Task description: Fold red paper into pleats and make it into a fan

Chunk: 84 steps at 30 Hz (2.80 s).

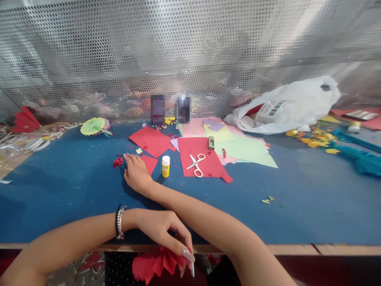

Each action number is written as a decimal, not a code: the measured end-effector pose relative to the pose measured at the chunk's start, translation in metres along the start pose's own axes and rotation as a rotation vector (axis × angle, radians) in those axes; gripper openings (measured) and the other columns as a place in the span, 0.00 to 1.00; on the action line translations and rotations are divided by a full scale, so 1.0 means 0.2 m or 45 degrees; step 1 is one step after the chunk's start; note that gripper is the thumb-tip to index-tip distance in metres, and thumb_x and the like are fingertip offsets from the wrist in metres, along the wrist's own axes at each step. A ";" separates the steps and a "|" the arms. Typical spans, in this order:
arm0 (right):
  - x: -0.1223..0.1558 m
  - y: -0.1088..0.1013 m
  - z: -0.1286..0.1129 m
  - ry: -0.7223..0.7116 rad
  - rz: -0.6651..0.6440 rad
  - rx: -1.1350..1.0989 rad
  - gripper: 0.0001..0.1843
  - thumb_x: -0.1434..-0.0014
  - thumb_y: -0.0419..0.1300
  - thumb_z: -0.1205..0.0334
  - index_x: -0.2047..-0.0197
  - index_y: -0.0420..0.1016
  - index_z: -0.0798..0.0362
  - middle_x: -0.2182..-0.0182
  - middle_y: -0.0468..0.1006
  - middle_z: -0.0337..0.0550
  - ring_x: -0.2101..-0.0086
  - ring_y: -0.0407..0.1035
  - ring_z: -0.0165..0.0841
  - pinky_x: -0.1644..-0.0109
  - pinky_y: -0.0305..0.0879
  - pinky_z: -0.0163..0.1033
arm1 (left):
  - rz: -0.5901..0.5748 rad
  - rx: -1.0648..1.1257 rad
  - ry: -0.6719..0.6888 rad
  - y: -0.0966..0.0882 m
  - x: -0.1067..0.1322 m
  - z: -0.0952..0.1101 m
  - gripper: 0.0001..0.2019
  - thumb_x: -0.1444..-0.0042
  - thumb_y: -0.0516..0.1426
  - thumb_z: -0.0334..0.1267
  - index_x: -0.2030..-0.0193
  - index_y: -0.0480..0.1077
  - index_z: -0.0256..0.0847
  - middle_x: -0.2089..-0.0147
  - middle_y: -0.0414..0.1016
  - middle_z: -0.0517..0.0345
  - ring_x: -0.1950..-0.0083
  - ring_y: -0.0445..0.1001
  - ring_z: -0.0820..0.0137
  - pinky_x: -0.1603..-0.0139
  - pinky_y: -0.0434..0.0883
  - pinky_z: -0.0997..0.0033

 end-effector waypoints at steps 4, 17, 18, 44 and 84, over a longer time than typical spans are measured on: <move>-0.01 -0.01 0.01 -0.022 -0.075 0.178 0.18 0.38 0.53 0.64 0.46 0.68 0.55 0.50 0.70 0.51 0.50 0.58 0.44 0.47 0.60 0.50 | 0.016 0.005 -0.008 -0.01 0.00 0.00 0.25 0.48 0.55 0.59 0.62 0.74 0.35 0.63 0.75 0.56 0.59 0.72 0.70 0.53 0.69 0.73; -0.13 0.07 -0.02 -0.166 -0.110 0.348 0.10 0.36 0.52 0.60 0.58 0.73 0.54 0.59 0.70 0.47 0.56 0.60 0.39 0.56 0.61 0.43 | 0.044 -0.092 0.024 -0.02 -0.01 0.00 0.26 0.48 0.53 0.61 0.63 0.73 0.36 0.64 0.74 0.56 0.60 0.71 0.71 0.56 0.68 0.74; -0.13 0.07 -0.03 -0.169 -0.108 0.345 0.11 0.35 0.52 0.60 0.58 0.72 0.55 0.59 0.71 0.48 0.56 0.60 0.39 0.56 0.61 0.42 | 0.046 -0.097 0.019 -0.02 -0.01 0.00 0.26 0.47 0.53 0.61 0.62 0.73 0.36 0.63 0.74 0.56 0.60 0.71 0.71 0.56 0.68 0.75; 0.34 -1.00 0.27 -0.118 0.739 -0.180 0.07 0.41 0.59 0.65 0.63 0.79 0.46 0.68 0.80 0.39 0.66 0.69 0.34 0.63 0.68 0.42 | 0.084 0.039 -0.107 -0.02 0.00 -0.01 0.30 0.54 0.56 0.65 0.65 0.72 0.35 0.67 0.72 0.57 0.65 0.69 0.74 0.61 0.67 0.77; 0.31 -0.69 0.26 -0.187 0.349 -0.064 0.13 0.38 0.55 0.63 0.51 0.73 0.48 0.58 0.75 0.47 0.55 0.68 0.39 0.50 0.67 0.52 | 0.121 -0.049 -0.110 -0.04 0.00 -0.01 0.29 0.51 0.54 0.63 0.62 0.73 0.35 0.64 0.73 0.55 0.63 0.69 0.73 0.60 0.68 0.77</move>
Point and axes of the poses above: each hand's wrist, its own x-axis away from the middle knuckle, its own y-axis out of the palm, z = x × y, the point moved 8 cm from there along -x, towards the middle knuckle
